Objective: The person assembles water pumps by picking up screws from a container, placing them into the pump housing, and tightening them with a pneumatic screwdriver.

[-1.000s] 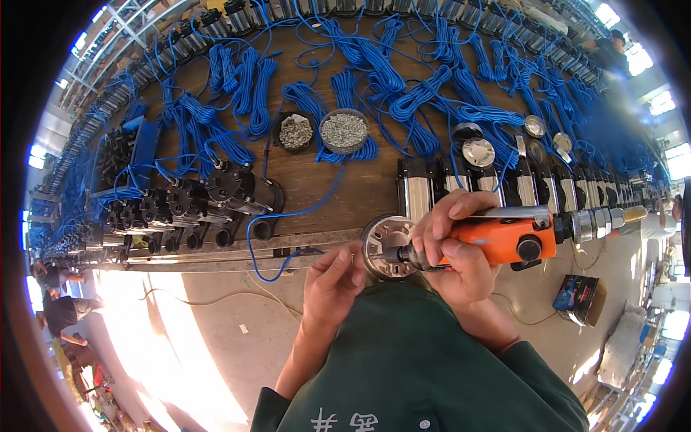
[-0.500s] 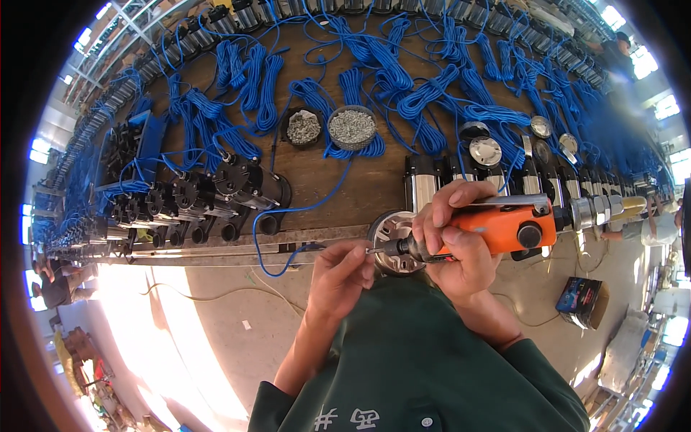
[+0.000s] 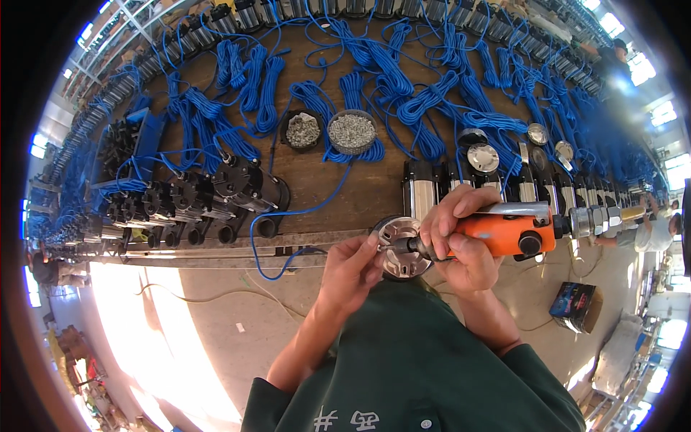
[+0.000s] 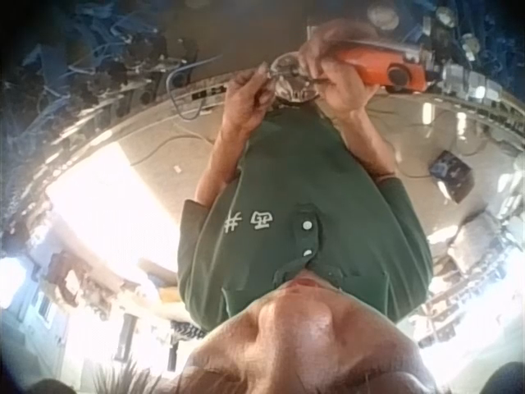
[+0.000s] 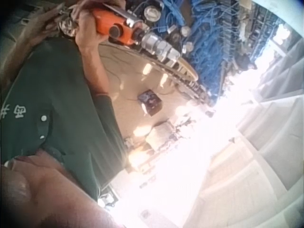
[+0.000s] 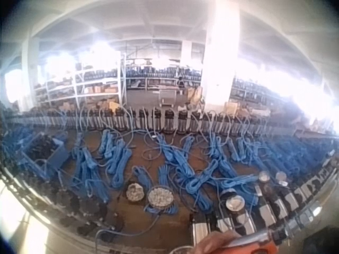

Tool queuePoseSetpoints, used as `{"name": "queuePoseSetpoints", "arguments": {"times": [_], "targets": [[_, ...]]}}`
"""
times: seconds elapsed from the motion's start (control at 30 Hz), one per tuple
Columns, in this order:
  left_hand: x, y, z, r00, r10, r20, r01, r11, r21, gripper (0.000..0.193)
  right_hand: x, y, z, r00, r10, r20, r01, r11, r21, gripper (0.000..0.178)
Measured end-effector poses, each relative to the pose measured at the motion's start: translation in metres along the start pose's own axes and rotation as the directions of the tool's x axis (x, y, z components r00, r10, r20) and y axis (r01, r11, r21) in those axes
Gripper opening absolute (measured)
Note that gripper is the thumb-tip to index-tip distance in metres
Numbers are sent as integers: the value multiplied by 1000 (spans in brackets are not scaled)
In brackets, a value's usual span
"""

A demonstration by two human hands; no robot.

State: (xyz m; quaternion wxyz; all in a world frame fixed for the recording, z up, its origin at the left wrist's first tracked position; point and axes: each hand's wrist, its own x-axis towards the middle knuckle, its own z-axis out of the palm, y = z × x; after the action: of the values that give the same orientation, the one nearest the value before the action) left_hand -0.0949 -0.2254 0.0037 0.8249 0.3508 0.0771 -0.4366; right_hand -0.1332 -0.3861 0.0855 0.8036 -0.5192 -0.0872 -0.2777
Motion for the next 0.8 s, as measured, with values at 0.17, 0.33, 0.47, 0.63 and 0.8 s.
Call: {"name": "queuePoseSetpoints", "arguments": {"times": [0.17,0.33,0.47,0.63,0.8], "targets": [[16,6,2,940,336,56,-318,803,504,24,4,8,-5,1000,-27,11,27,999,-17,31],[32,3,-12,934,322,155,-339,664,666,27,0,26,-13,999,39,-12,-40,994,-103,32],[35,3,-15,943,304,133,-318,715,623,28,-4,33,-10,998,62,-23,-65,982,-180,29],[33,-3,-18,977,214,-13,-200,930,309,29,-3,33,-5,989,59,132,-17,953,-303,25],[24,-3,-28,989,80,-126,-81,997,-1,26,-6,40,0,989,89,117,-37,922,-386,23]]}}
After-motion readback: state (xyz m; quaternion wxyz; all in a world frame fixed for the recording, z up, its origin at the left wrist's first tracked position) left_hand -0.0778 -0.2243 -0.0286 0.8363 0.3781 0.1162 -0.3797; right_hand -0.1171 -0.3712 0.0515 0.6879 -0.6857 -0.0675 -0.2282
